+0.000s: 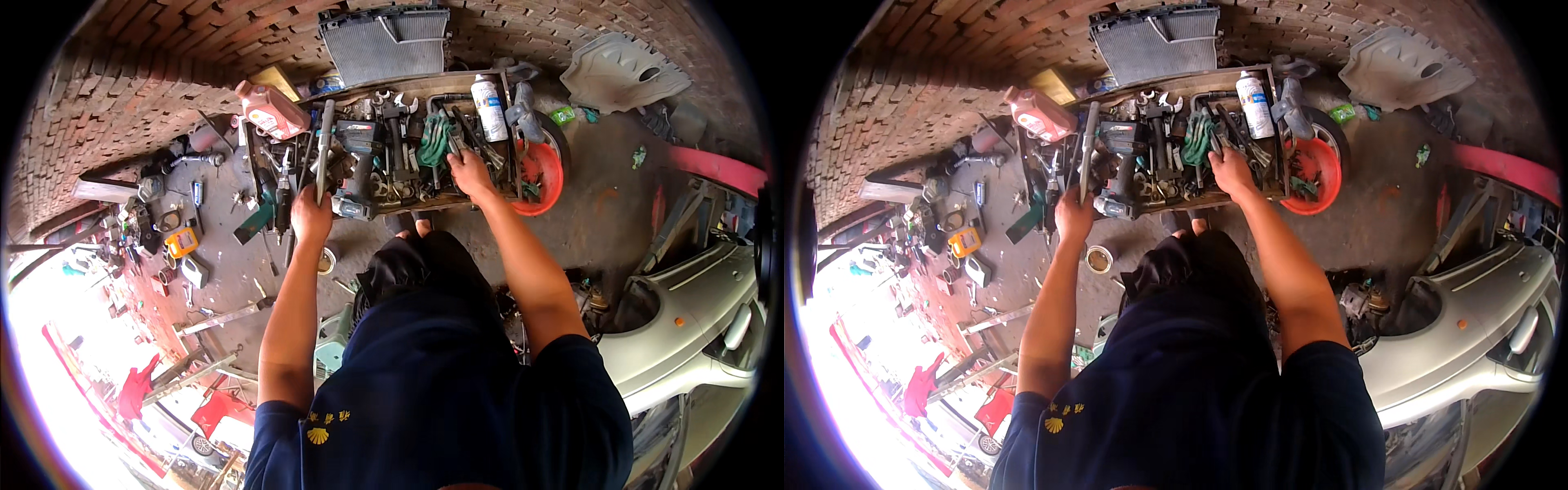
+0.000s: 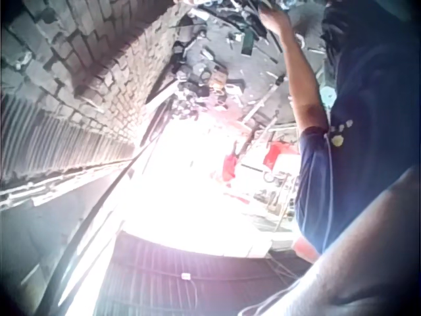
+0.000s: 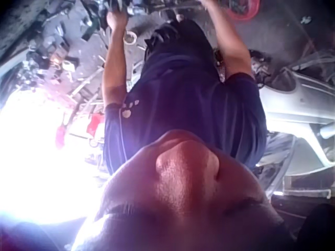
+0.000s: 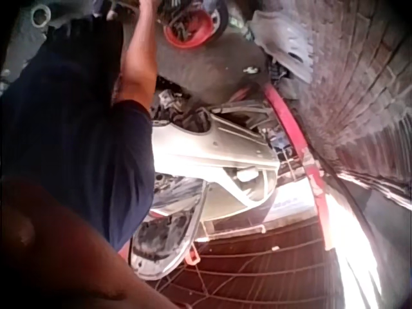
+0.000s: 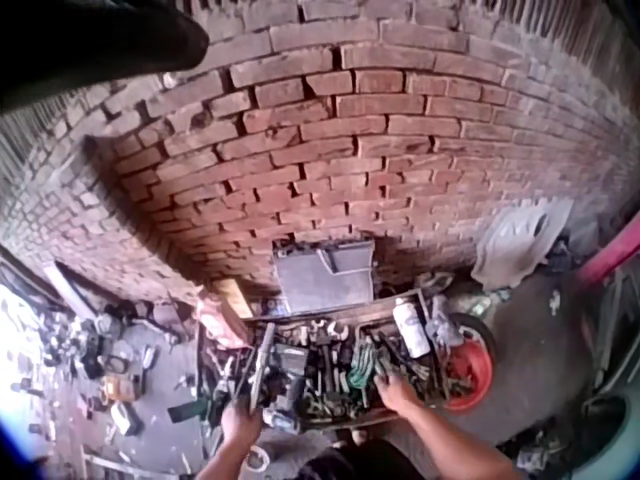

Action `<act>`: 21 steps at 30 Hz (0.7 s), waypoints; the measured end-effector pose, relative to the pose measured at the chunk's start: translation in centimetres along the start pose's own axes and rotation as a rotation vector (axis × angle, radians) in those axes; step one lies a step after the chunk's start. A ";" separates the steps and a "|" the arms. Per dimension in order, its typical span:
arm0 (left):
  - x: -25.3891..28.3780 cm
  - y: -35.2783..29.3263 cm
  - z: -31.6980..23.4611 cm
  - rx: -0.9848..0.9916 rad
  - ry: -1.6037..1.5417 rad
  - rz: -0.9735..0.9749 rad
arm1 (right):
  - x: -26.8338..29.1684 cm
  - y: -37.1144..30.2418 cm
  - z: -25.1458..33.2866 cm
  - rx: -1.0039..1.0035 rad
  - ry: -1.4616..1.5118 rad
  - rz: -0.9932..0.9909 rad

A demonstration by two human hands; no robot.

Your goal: The person touches engine components under the car hood, picks up a socket wrench and attachment from a tool table, loosens bolts behind the wheel assembly using the wrench, and positions a metal bar near the front headlight.

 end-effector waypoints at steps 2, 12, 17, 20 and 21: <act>1.6 0.6 -2.3 -0.136 0.063 -0.082 | 1.9 -2.7 0.3 -0.169 0.198 0.098; 4.2 -6.4 -23.9 -0.938 -0.085 0.108 | 9.7 -14.7 18.7 0.631 0.106 0.199; 2.6 -3.4 -15.2 0.072 -0.694 0.330 | 6.0 -4.7 10.7 0.189 0.107 0.008; 4.7 -3.3 -11.9 0.177 -1.047 0.306 | 1.6 -1.0 9.4 0.230 -0.248 -0.145; 5.6 -3.5 -11.3 0.172 -1.045 0.227 | -0.1 0.2 9.2 0.214 -0.357 -0.083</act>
Point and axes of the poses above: each hand's wrist, its own y-axis towards the middle knuckle, its own x-axis out of the back of the hand, z = x × y, the point moved 9 cm from there along y, towards the middle knuckle, and after that the axes turned 6 degrees about y, right-handed, at the moved point
